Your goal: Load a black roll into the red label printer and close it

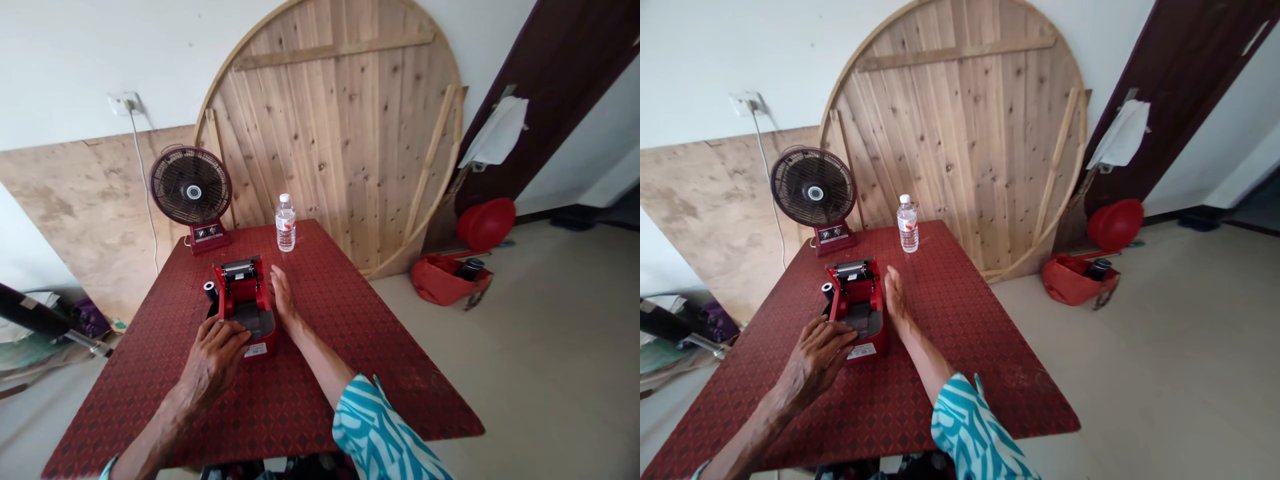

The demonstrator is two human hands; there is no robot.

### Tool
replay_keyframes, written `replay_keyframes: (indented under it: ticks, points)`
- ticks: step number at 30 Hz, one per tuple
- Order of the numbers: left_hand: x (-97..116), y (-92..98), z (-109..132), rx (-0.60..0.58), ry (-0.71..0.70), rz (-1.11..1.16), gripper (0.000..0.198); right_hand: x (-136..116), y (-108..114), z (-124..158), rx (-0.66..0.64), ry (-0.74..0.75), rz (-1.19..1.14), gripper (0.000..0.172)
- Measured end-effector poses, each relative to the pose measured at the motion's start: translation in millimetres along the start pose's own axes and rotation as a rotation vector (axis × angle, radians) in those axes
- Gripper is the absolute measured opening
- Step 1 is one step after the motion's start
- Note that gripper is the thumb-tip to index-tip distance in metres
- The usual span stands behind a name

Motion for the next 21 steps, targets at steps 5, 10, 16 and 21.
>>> replay_keyframes:
  ticks: [5, 10, 16, 21]
  points:
    - [1.4, -0.6, 4.1, 0.025, 0.003, -0.015, 0.018, -43.2, -15.5, -26.0, -0.084, 0.076, 0.050, 0.038]
    - [2.7, -2.4, 8.1, 0.043, 0.001, -0.033, 0.019, -42.4, 1.3, 6.8, -0.072, 0.117, 0.087, 0.025]
    - [-5.2, -3.5, 13.1, 0.028, 0.032, 0.036, 0.021, -13.0, 8.1, 38.9, -0.099, -0.108, -0.120, 0.037]
    - [-45.4, -2.4, 26.4, 0.073, 0.249, 0.087, 0.034, -9.8, 4.7, 39.9, -0.108, -0.118, -0.164, 0.036]
Point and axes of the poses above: each hand's wrist, its own z-axis away from the middle knuckle, its own y-axis out of the back of the hand, x = y × z, the point moved 6 cm from there along -z, towards the middle knuckle, and after that the axes turned 3 degrees about z, right-handed, at the moved point
